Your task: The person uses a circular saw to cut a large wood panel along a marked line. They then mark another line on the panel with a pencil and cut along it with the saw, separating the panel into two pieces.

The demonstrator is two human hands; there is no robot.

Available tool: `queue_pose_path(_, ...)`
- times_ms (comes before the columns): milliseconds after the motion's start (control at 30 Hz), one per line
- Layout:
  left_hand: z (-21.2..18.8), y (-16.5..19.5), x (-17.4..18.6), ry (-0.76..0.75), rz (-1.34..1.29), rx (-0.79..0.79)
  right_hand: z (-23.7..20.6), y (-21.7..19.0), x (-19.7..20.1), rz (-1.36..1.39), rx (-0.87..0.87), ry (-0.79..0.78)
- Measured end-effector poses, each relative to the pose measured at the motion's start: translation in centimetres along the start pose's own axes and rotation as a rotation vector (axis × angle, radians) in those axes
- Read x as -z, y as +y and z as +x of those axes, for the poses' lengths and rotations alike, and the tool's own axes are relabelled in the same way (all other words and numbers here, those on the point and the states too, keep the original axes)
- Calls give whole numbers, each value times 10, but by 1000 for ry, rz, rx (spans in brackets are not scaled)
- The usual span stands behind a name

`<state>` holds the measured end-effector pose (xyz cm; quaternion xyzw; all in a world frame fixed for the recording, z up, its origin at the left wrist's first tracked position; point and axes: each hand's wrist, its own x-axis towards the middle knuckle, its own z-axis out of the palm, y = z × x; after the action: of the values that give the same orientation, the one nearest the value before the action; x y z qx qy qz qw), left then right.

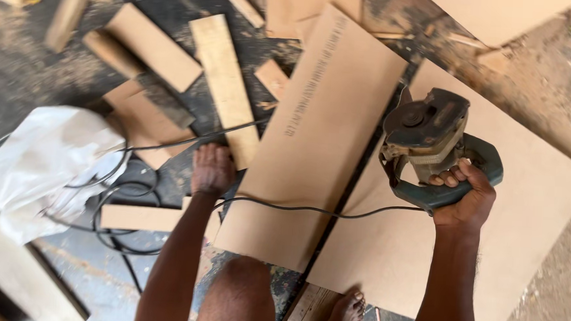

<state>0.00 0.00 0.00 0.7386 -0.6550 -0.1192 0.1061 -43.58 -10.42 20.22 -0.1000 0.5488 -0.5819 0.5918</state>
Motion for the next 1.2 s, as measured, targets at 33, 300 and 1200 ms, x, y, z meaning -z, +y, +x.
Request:
queue_pose_path(33, -14, 8, -2, 0, -1, -6, -7, 2, 4, 22, -11, -19)
queue_pose_path(300, -71, 6, 2, 41, -58, -14, -21, 91, -80, 152, -212, -264)
queue_pose_path(1200, -22, 39, 1, 113, -113, -18, 86, 226, -309, 196, -625, -395)
